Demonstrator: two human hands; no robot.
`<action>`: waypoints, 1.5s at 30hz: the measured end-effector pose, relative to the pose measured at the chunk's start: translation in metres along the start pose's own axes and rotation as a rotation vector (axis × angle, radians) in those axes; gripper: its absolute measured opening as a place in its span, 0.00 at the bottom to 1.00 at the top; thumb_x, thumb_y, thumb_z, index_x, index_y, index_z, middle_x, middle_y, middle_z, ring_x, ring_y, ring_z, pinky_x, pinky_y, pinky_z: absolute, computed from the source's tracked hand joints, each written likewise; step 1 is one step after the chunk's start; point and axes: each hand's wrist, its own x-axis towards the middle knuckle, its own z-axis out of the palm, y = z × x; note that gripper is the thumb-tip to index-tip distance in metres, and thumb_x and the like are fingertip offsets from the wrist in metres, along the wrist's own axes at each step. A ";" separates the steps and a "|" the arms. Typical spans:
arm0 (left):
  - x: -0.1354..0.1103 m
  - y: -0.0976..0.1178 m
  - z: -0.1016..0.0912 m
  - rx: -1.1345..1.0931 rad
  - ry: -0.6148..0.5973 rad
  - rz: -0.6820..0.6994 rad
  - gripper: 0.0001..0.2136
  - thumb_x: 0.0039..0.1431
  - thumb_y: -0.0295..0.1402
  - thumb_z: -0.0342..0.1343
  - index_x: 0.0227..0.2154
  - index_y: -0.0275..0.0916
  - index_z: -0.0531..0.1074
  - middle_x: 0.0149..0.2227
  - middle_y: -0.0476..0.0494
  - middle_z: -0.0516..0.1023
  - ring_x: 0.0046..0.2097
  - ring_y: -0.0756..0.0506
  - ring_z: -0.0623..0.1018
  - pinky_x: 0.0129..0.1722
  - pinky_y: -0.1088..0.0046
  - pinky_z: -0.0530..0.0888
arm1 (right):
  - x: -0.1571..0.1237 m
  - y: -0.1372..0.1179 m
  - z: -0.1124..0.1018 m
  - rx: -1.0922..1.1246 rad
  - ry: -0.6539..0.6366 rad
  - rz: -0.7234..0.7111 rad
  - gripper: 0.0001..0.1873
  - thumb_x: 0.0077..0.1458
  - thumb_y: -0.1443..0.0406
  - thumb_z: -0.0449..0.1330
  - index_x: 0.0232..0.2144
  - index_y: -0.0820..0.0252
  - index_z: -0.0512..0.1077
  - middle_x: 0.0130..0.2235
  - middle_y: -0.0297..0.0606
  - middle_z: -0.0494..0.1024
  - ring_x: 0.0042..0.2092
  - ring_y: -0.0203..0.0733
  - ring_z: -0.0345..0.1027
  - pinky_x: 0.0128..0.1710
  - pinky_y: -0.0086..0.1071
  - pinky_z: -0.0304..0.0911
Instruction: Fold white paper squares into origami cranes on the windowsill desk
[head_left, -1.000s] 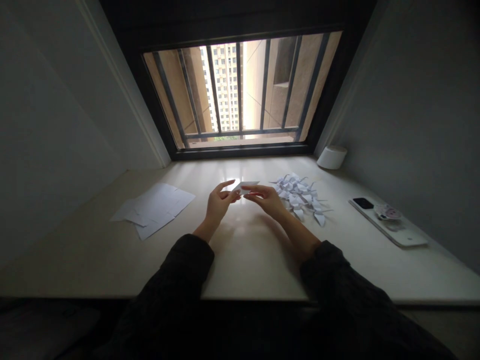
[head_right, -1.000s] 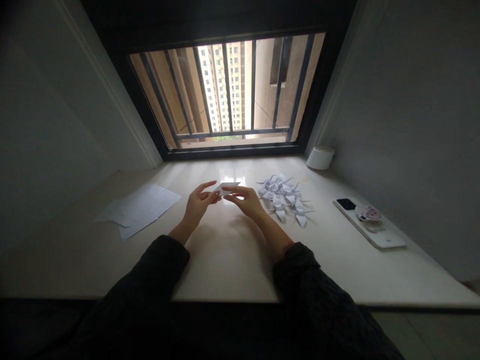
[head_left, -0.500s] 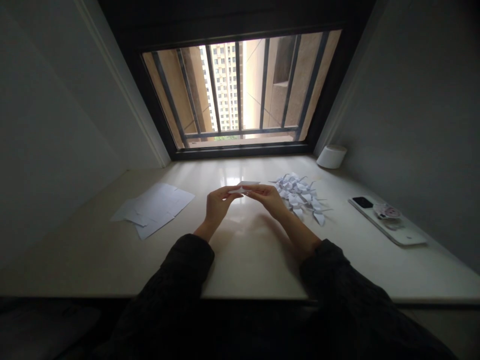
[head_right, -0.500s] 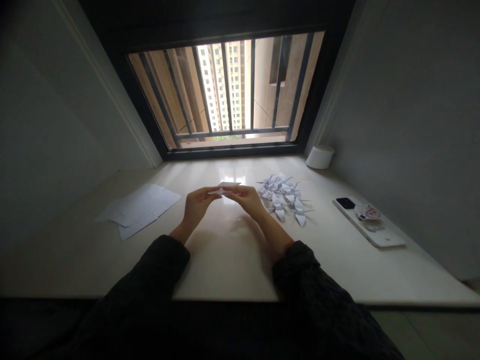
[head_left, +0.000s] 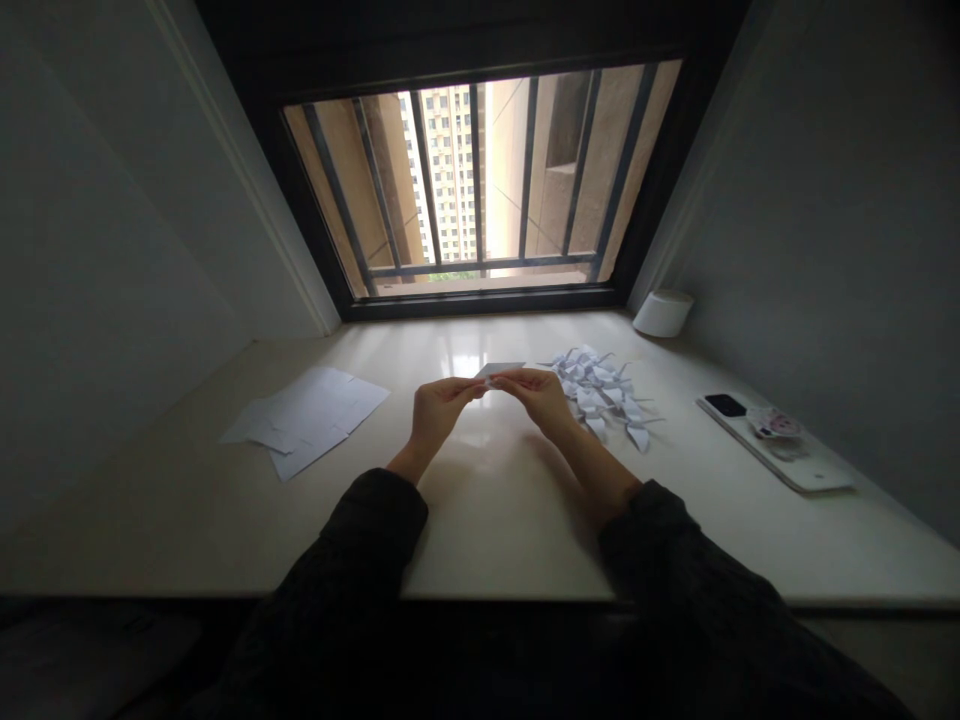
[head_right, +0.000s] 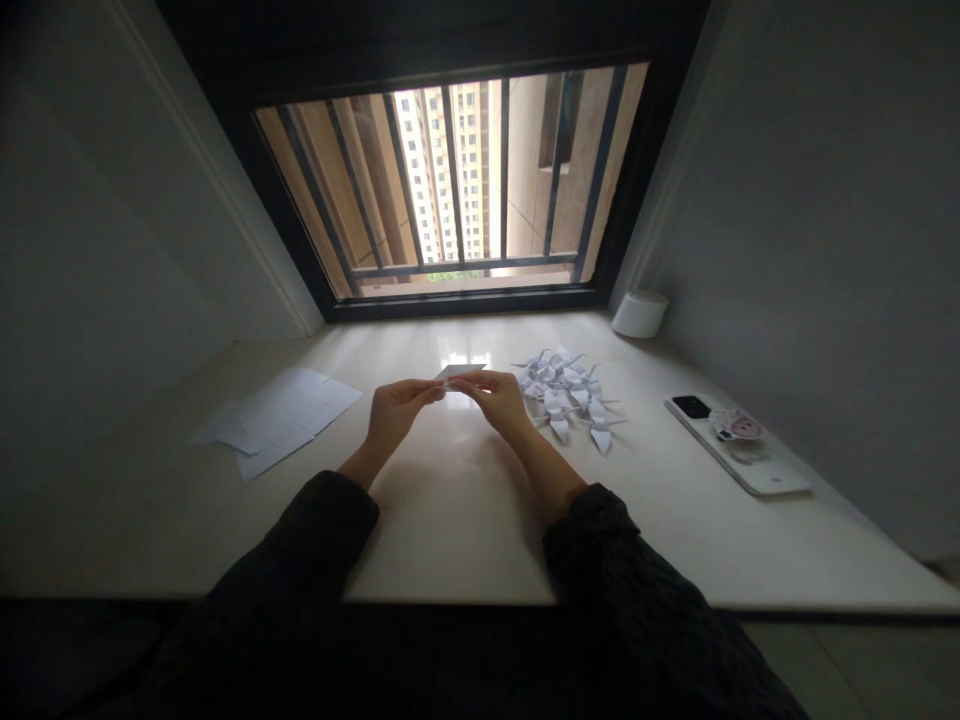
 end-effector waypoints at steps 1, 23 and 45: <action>0.000 0.000 0.000 -0.008 0.005 -0.004 0.12 0.44 0.37 0.66 0.33 0.40 0.80 0.32 0.44 0.82 0.35 0.45 0.80 0.40 0.66 0.76 | 0.000 0.002 0.000 -0.008 0.005 -0.004 0.11 0.43 0.56 0.67 0.30 0.54 0.80 0.33 0.37 0.82 0.38 0.47 0.76 0.44 0.42 0.69; -0.003 0.006 0.003 -0.038 0.123 -0.020 0.17 0.39 0.37 0.68 0.34 0.39 0.74 0.28 0.46 0.80 0.31 0.47 0.79 0.34 0.71 0.74 | 0.000 0.001 0.003 -0.033 0.081 0.016 0.11 0.43 0.56 0.67 0.30 0.53 0.80 0.34 0.36 0.82 0.40 0.48 0.76 0.44 0.41 0.68; -0.003 0.005 0.005 -0.049 0.110 0.033 0.10 0.42 0.37 0.66 0.26 0.38 0.76 0.29 0.47 0.79 0.32 0.48 0.77 0.37 0.70 0.74 | 0.000 -0.001 0.004 0.019 0.112 0.014 0.13 0.37 0.56 0.70 0.29 0.54 0.80 0.32 0.35 0.82 0.37 0.48 0.76 0.42 0.42 0.71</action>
